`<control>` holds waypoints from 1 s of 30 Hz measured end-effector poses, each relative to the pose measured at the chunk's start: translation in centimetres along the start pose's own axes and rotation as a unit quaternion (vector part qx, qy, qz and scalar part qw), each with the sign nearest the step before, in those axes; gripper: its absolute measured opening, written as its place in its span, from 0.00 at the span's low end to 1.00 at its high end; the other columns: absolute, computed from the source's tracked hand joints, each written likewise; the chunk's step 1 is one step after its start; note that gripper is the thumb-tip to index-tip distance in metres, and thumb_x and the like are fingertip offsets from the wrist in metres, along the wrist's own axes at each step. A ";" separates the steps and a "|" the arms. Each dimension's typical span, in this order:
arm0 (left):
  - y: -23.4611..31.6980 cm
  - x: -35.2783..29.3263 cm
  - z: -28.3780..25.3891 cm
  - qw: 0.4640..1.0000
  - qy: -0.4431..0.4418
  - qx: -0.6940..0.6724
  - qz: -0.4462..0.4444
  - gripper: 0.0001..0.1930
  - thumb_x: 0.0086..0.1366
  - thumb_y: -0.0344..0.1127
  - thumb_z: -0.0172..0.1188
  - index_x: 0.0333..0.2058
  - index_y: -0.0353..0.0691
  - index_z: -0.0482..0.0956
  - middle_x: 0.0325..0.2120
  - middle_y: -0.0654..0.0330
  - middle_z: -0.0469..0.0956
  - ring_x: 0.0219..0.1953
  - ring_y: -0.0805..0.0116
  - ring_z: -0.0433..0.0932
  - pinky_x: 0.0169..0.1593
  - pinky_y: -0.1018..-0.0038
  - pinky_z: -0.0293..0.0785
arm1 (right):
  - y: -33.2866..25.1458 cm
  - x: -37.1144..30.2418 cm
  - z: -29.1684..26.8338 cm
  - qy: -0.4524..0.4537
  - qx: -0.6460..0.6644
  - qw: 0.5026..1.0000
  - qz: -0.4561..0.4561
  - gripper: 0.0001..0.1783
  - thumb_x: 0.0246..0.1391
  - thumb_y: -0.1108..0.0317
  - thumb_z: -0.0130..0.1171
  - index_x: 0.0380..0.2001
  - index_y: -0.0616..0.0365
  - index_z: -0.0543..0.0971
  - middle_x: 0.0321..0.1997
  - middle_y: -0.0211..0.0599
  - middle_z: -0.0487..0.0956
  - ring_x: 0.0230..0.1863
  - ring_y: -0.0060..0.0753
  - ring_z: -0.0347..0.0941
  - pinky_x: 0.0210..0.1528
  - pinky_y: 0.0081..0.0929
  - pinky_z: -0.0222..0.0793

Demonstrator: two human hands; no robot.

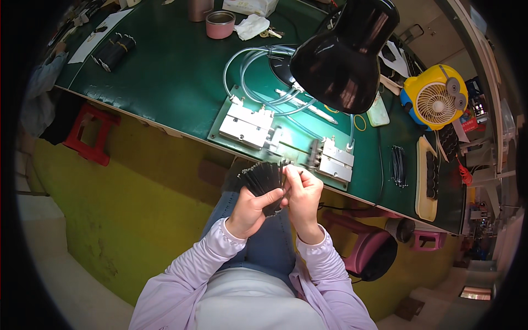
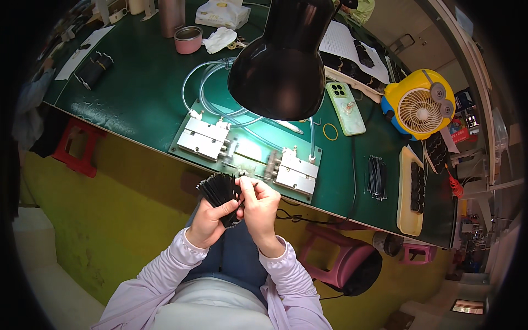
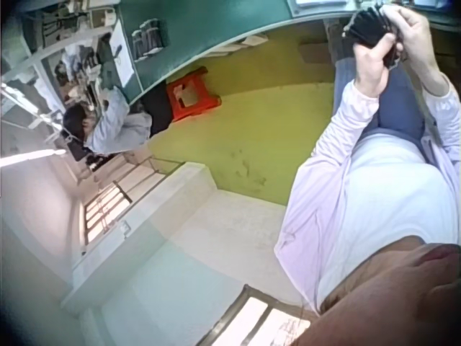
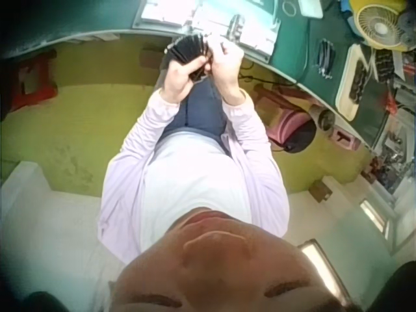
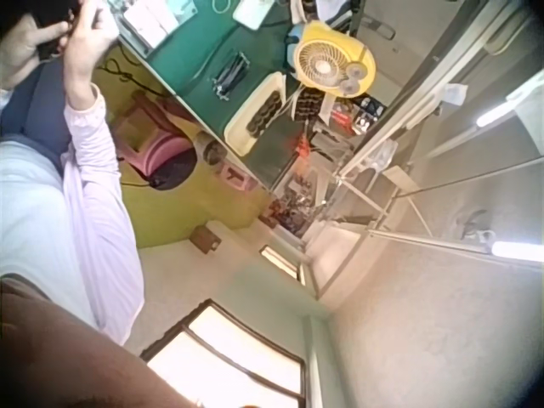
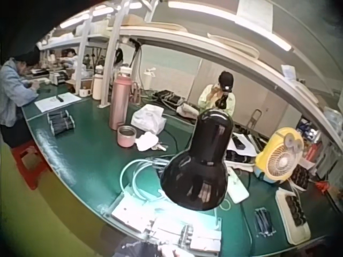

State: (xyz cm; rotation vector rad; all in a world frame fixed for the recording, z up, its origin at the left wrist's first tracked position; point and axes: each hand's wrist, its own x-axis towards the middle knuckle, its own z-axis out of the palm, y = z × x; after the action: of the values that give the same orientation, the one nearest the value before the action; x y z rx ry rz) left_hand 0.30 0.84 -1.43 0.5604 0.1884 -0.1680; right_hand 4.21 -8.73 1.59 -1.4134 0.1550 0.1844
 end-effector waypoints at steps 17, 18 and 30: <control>0.1 -0.7 0.1 0.999 -0.020 0.015 0.027 0.09 0.55 0.23 0.53 0.36 0.36 0.70 0.27 0.63 0.72 0.26 0.75 0.72 0.30 0.80 0.69 | -0.4 -1.0 0.5 -0.014 -0.057 0.997 -0.055 0.11 0.54 0.67 0.50 0.25 0.63 0.75 0.12 0.23 0.67 0.08 0.10 0.56 0.08 0.11 0.51; 0.1 -0.7 0.2 1.000 -0.002 0.008 0.019 0.09 0.55 0.23 0.53 0.36 0.36 0.70 0.27 0.63 0.72 0.26 0.75 0.72 0.30 0.80 0.69 | -0.4 -1.0 0.5 -0.014 -0.057 0.997 -0.055 0.11 0.54 0.67 0.50 0.25 0.63 0.75 0.12 0.23 0.67 0.08 0.10 0.56 0.08 0.11 0.51; -0.2 -0.1 0.0 1.000 -0.001 0.002 -0.001 0.10 0.55 0.24 0.54 0.37 0.36 0.70 0.27 0.63 0.72 0.26 0.75 0.73 0.30 0.79 0.71 | -0.2 0.1 0.0 -0.014 0.001 1.000 0.015 0.10 0.52 0.68 0.50 0.24 0.63 0.76 0.10 0.22 0.65 0.08 0.08 0.54 0.07 0.10 0.48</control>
State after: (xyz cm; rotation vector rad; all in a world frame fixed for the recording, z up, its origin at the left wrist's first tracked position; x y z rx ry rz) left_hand 0.16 0.68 -1.54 0.5643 0.1859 -0.1715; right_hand 4.31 -8.72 1.81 -1.4074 0.1536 0.2277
